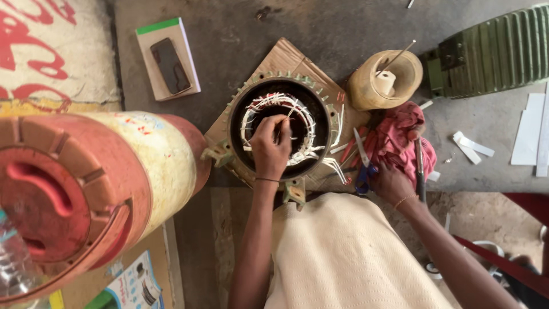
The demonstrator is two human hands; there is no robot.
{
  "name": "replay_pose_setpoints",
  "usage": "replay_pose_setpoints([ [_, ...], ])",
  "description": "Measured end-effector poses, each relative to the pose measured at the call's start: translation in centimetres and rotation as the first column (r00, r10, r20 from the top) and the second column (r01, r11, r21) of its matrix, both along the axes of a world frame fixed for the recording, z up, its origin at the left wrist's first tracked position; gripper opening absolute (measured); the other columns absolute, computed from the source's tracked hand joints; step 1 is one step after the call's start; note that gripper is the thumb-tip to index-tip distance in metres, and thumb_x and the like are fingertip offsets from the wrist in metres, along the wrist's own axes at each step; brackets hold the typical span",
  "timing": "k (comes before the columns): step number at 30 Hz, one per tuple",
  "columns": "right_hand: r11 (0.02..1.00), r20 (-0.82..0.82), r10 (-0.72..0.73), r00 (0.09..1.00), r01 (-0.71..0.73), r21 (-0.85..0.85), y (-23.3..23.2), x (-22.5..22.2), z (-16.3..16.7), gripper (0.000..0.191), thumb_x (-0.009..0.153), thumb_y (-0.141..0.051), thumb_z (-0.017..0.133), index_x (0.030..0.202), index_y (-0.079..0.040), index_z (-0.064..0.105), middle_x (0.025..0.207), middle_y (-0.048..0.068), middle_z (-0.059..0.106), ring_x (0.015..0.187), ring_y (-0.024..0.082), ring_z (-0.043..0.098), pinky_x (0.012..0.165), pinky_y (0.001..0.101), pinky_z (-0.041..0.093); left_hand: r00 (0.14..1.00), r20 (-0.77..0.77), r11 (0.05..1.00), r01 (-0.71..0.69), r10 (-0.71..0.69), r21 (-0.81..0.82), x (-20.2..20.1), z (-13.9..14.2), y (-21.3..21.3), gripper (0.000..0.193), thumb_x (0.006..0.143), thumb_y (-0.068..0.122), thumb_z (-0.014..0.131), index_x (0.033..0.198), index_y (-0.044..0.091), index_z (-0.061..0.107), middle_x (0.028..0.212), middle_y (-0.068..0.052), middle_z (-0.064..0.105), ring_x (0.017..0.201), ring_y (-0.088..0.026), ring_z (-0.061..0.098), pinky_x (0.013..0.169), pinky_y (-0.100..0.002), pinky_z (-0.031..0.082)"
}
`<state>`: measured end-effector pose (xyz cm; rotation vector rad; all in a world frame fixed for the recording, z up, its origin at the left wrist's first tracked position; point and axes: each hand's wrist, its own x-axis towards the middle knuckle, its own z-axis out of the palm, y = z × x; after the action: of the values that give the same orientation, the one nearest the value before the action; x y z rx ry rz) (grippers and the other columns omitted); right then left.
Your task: The person works on a motor stator, using a wooden stick to push and arrange copper windings inside the slots. They then use a hammer to tap the windings into place and trim excess wire with scissors.
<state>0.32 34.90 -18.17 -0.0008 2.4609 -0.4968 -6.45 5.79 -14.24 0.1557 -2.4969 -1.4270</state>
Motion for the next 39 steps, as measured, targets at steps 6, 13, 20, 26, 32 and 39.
replay_pose_setpoints([
  [6,0.99,-0.101,-0.139,0.985,0.142,0.018,-3.1,2.3,-1.0,0.085,0.084,-0.035,0.076,0.151,-0.005,0.035,0.11,0.026,0.071,0.087,0.043,0.072,0.067,0.0532,0.058,0.998,-0.02,0.992,-0.055,0.053,-0.114,0.1,-0.3,0.8,0.009,0.103,0.014,0.062,0.099,0.006,0.064,0.086,-0.008,0.068,0.073,-0.019,0.068,0.065,-0.033,0.054],
  [13,0.871,0.061,-0.405,0.912,0.405,-0.277,-0.9,0.6,-0.4,0.061,0.082,-0.034,0.085,0.129,-0.001,0.063,0.105,0.015,0.078,0.087,0.025,0.076,0.075,0.0397,0.061,0.996,-0.055,0.995,-0.075,0.071,-0.061,-0.2,0.8,0.9,0.008,0.103,0.014,0.067,0.103,0.006,0.065,0.092,-0.008,0.073,0.079,-0.022,0.073,0.066,-0.034,0.057],
  [20,0.404,0.443,-0.219,0.87,0.494,-0.77,3.9,0.7,4.4,0.07,0.077,-0.039,0.083,0.129,0.001,0.058,0.097,0.015,0.076,0.084,0.02,0.074,0.072,0.0353,0.063,0.995,0.003,0.98,0.098,-0.099,-0.175,-1.4,1.4,-1.2,0.011,0.092,0.008,0.071,0.094,0.005,0.061,0.084,-0.011,0.067,0.073,-0.023,0.07,0.06,-0.034,0.058],
  [26,0.041,0.539,0.218,0.814,0.544,-0.838,-2.7,0.7,3.7,0.079,0.09,-0.067,0.064,0.127,0.003,0.057,0.074,0.0,0.055,0.062,0.011,0.052,0.053,0.0253,0.045,0.97,0.1,0.945,0.239,-0.222,-0.221,-4.2,2.7,-1.9,0.012,0.092,0.01,0.071,0.088,0.005,0.06,0.078,-0.011,0.069,0.07,-0.024,0.07,0.06,-0.036,0.055],
  [32,-0.208,0.62,0.362,0.696,0.709,-0.674,-7.8,-1.8,3.4,0.081,0.092,-0.072,0.057,0.124,0.002,0.057,0.079,0.004,0.061,0.072,0.016,0.059,0.067,0.029,0.05,0.942,0.259,0.957,0.254,-0.213,-0.137,-5.5,4.5,-2.4,0.016,0.09,0.015,0.07,0.085,0.003,0.061,0.066,-0.011,0.067,0.058,-0.024,0.069,0.054,-0.039,0.052],
  [39,-0.228,0.67,0.371,0.643,0.762,-0.606,-10.7,-4.8,4.1,0.081,0.09,-0.074,0.055,0.126,-0.001,0.06,0.079,0.005,0.063,0.073,0.017,0.061,0.069,0.0294,0.051,0.942,0.251,0.958,0.259,-0.224,-0.119,-5.1,4.9,-2.3,0.015,0.091,0.015,0.071,0.085,0.003,0.063,0.066,-0.009,0.068,0.057,-0.02,0.068,0.054,-0.037,0.051],
])
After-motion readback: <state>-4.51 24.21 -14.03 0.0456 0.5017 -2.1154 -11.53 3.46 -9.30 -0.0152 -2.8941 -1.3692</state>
